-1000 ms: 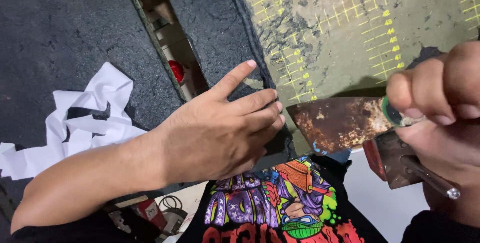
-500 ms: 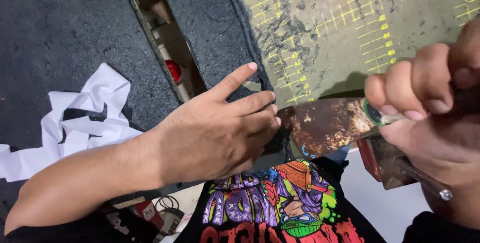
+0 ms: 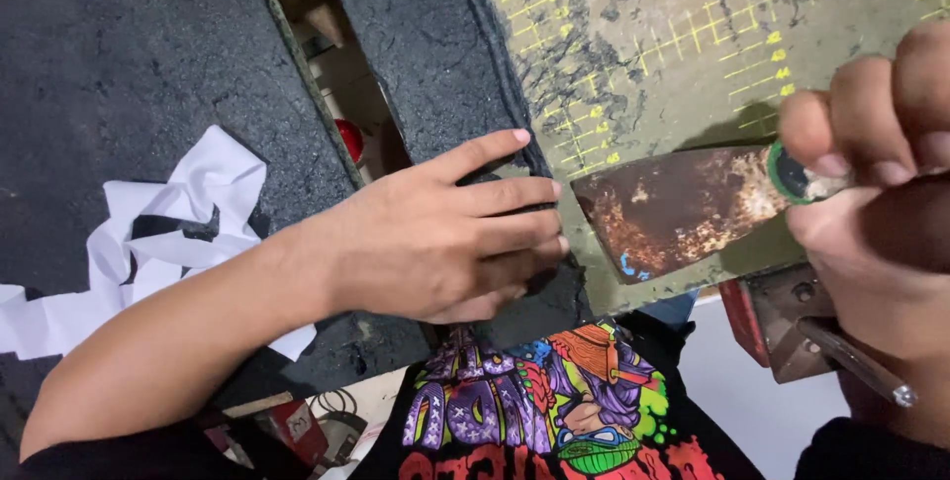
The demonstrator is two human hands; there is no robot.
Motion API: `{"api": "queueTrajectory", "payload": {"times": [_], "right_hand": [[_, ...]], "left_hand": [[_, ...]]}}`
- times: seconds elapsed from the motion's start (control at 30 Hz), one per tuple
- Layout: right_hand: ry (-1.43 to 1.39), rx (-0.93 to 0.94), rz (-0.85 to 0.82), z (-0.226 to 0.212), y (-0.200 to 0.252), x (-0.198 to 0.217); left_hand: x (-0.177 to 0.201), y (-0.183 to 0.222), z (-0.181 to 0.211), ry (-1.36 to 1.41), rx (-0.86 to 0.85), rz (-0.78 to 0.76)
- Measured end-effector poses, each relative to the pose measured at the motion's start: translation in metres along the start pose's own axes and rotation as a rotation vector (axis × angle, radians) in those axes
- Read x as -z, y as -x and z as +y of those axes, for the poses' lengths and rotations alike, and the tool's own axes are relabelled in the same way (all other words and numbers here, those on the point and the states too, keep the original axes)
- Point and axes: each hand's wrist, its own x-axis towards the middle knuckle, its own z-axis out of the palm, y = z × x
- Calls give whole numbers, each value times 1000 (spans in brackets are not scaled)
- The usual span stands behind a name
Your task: Scraping residue off a work surface using a metal putty knife
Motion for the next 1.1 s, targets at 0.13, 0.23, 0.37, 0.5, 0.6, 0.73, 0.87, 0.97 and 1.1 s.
{"api": "queueTrajectory", "payload": {"times": [0.13,0.23,0.37,0.5,0.6,0.73,0.87,0.97,1.1], "right_hand": [[-180,148,-205,44,-13,67],[163,221,-10,44,-2,59],[55,116,-171,42,-2,69],[-66,153,-103,40,-8,60],[-10,144,-103,45,-7,69],[1,217,-258,62,-17,101],[-84,184,-387,57,-25,85],[-77,260,-517,52,-26,75],[32,174,-359,49,-18,68]], "left_hand": [[13,0,-6,127,-14,215],[-8,4,-8,30,42,-16],[-10,3,5,-69,78,-108],[-2,-4,10,-166,75,-59],[0,-6,10,-166,86,-51],[7,-9,7,-214,77,-146],[9,-8,7,-267,78,-129],[7,-6,8,-316,77,-154],[7,-5,8,-305,88,-100]]}}
